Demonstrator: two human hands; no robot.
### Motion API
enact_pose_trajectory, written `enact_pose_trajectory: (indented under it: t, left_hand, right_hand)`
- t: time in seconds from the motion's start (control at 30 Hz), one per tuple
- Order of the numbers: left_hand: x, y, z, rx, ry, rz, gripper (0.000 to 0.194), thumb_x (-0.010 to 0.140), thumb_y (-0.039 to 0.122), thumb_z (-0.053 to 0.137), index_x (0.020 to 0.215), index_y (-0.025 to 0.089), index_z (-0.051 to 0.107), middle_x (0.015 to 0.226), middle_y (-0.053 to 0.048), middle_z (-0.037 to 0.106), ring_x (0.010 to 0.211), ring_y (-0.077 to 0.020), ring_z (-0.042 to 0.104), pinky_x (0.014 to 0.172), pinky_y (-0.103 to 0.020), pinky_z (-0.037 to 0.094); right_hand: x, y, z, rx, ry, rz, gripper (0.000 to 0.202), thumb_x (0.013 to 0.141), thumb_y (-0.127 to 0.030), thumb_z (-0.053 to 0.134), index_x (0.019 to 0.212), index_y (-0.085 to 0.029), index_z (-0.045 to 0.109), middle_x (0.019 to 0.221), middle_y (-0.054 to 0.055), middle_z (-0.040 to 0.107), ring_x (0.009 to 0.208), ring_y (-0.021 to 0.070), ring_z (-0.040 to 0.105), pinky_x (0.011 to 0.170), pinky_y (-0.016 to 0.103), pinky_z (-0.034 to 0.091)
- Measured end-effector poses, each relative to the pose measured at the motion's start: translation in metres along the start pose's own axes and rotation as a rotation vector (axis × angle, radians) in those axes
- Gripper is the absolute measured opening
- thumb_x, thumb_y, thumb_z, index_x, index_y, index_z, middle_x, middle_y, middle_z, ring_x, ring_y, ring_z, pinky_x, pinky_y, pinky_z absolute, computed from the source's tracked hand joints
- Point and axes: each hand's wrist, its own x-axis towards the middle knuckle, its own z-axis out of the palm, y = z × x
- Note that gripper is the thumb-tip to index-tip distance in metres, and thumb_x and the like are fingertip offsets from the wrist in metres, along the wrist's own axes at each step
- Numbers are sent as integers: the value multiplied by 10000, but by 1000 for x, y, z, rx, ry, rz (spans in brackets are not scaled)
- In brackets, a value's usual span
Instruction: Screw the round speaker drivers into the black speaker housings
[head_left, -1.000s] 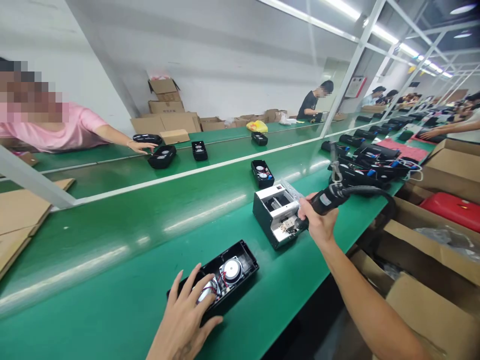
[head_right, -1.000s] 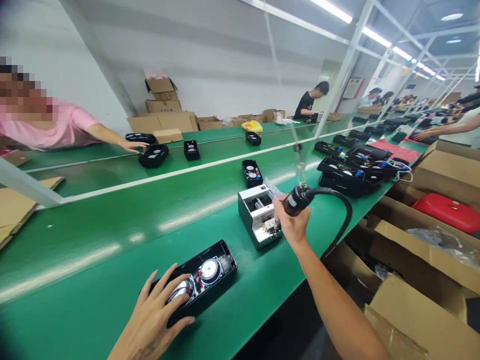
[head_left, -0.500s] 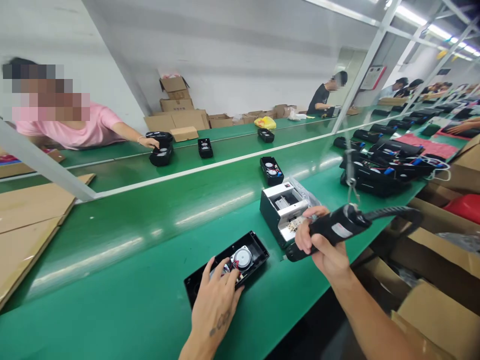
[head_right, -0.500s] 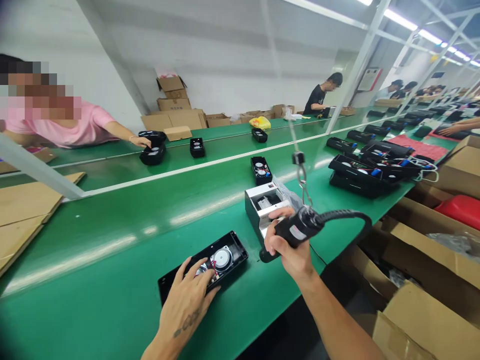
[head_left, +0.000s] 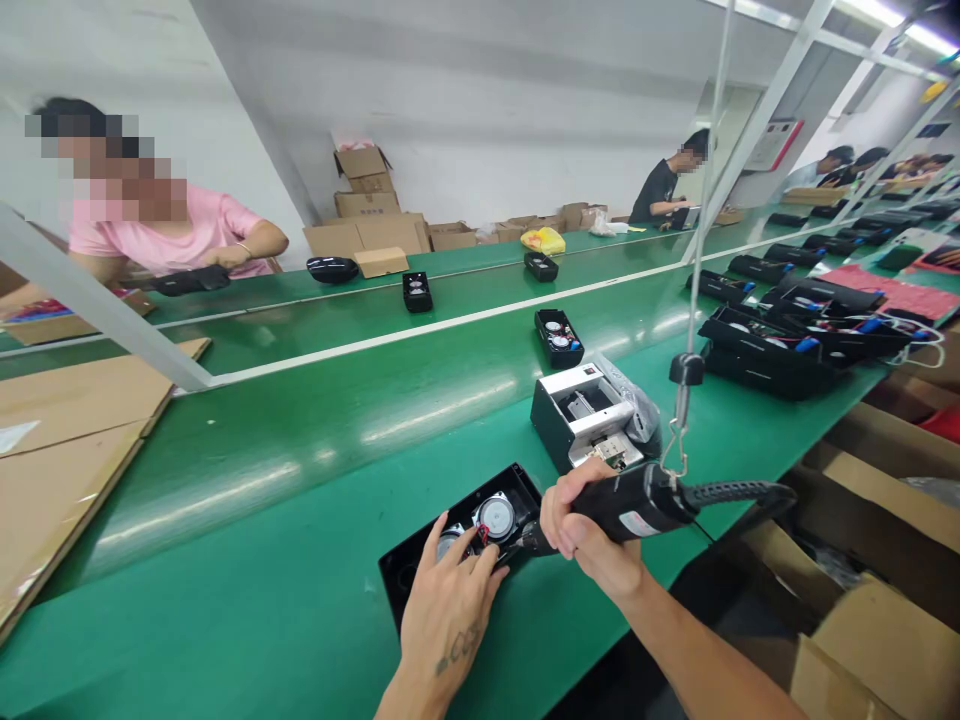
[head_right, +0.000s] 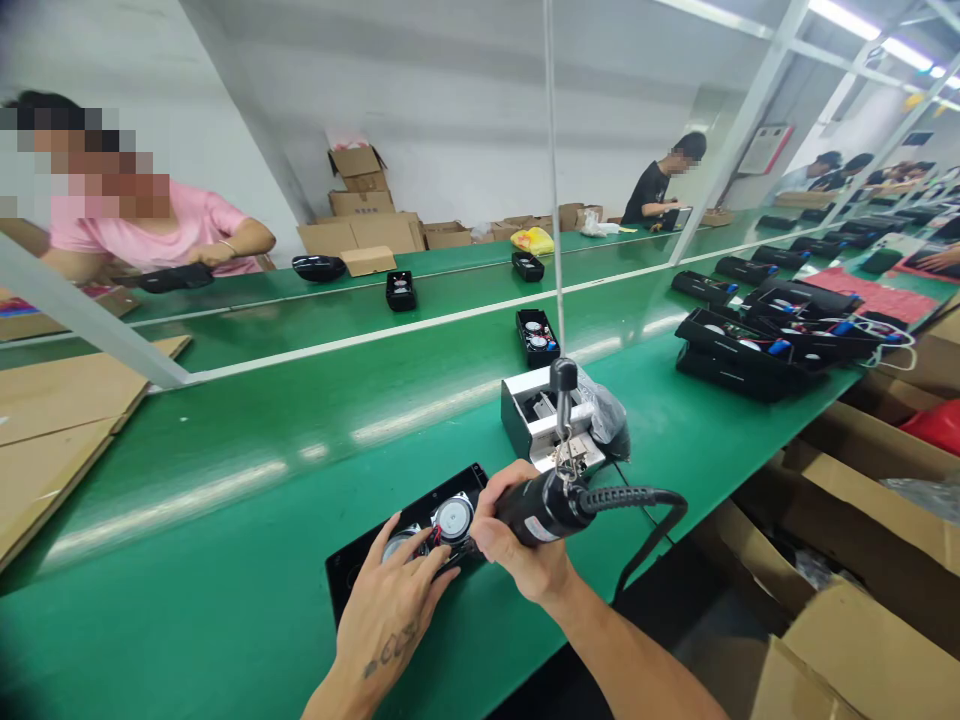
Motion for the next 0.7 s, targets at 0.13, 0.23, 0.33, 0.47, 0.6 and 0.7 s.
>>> enact_pose_trajectory:
  t: [0.13,0.23,0.33,0.47,0.6,0.7]
  left_hand:
    - [1,0,-1,-2,1,-3,181,1100,273,535,1057,247,709,887,-21,851,1188,-240,768,1274,-592,369]
    - [2,2,0,1,35,-1,197,1104,273,521,1036,239,703,880,-22,847,1165,-243,775,1260,-589,369]
    - [2,3,2,-3,70,3,212,1111,271,501,1019,234,688,869,-21,845,1153,-247,779,1249,-595,357]
    - [1,3,3,-7,59,-1,214,1117,273,490,1027,237,681,869,-25,844,1162,-243,777,1258,-597,341]
    - [2,3,1,-7,56,8,242,1125,285,463,1059,240,691,878,-37,847,1165,-247,776,1244,-600,366]
    - [4,2,1,-22,47,1,269,1127,281,445,1042,246,698,857,-31,841,1156,-247,779,1243,-598,379]
  right_hand:
    - [2,4,2,0,-6,-2,206,968,-389,759,1032,-281,596,598,-108,482,456,103,452,479,259,392]
    - [2,7,4,-2,-7,29,213,963,-390,767,1029,-284,594,603,-109,487,459,107,458,484,264,389]
    - [2,12,4,21,-11,21,190,974,-372,753,1039,-287,597,602,-112,483,448,100,439,480,257,373]
    - [3,13,7,-54,4,37,228,963,-415,761,1006,-276,586,604,-106,481,457,108,451,475,265,387]
    - [5,8,15,-152,-26,54,244,957,-429,757,945,-269,573,616,-94,490,475,108,461,481,268,416]
    - [7,5,21,-189,-77,52,232,953,-424,733,916,-267,567,646,-70,532,513,116,502,508,275,445]
